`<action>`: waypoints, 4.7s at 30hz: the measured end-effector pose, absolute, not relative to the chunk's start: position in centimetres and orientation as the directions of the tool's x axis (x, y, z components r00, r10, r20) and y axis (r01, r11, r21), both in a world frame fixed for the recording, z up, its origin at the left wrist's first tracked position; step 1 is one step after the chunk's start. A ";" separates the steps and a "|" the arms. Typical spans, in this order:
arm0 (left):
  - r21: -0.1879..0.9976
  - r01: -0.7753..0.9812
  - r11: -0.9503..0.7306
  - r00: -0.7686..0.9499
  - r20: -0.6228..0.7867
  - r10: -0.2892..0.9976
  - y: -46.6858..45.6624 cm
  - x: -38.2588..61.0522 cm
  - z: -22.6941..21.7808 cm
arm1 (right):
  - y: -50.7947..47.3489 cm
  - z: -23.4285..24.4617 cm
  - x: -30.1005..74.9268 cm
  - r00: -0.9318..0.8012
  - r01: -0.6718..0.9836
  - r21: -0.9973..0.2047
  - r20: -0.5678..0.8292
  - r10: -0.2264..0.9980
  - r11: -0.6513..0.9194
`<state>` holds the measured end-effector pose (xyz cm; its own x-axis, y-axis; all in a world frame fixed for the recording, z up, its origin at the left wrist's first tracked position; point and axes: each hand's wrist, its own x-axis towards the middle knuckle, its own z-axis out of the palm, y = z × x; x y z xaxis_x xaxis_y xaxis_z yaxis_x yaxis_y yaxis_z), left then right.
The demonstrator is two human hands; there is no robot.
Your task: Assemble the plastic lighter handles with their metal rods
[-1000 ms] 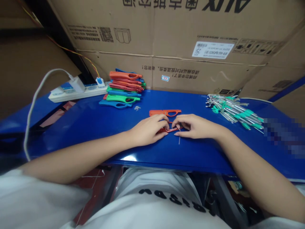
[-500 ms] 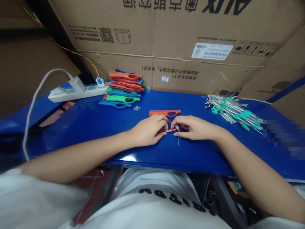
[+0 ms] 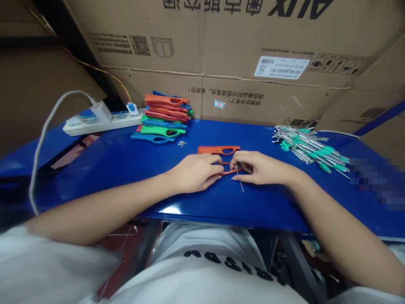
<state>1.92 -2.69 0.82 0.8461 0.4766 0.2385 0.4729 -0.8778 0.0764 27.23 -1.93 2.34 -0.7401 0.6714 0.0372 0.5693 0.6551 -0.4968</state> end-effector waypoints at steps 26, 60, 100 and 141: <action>0.008 0.457 -0.890 0.859 0.257 0.443 -2.1 1.2 0.9 | -0.3 4.3 31.0 -0.318 0.846 -0.313 0.351 0.881 0.431; 0.007 0.677 -0.736 0.729 0.133 0.671 -3.2 1.5 2.1 | 2.0 3.9 37.4 0.303 0.953 0.041 -0.047 0.952 -0.301; 0.418 0.472 -0.777 0.743 0.287 0.605 -1.5 1.9 0.2 | 0.9 2.5 31.9 -0.298 0.925 -0.256 -0.025 0.954 0.282; 0.588 0.463 -0.663 0.666 0.262 0.698 -0.9 2.0 -0.6 | -1.7 1.3 26.6 -0.732 0.559 -0.422 0.152 0.664 0.713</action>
<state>1.99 -0.94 -0.60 0.6664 0.6979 0.2623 0.4630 -0.6631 0.5881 26.59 -1.67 1.25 -0.7323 0.6639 0.1516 0.5594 0.7135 -0.4218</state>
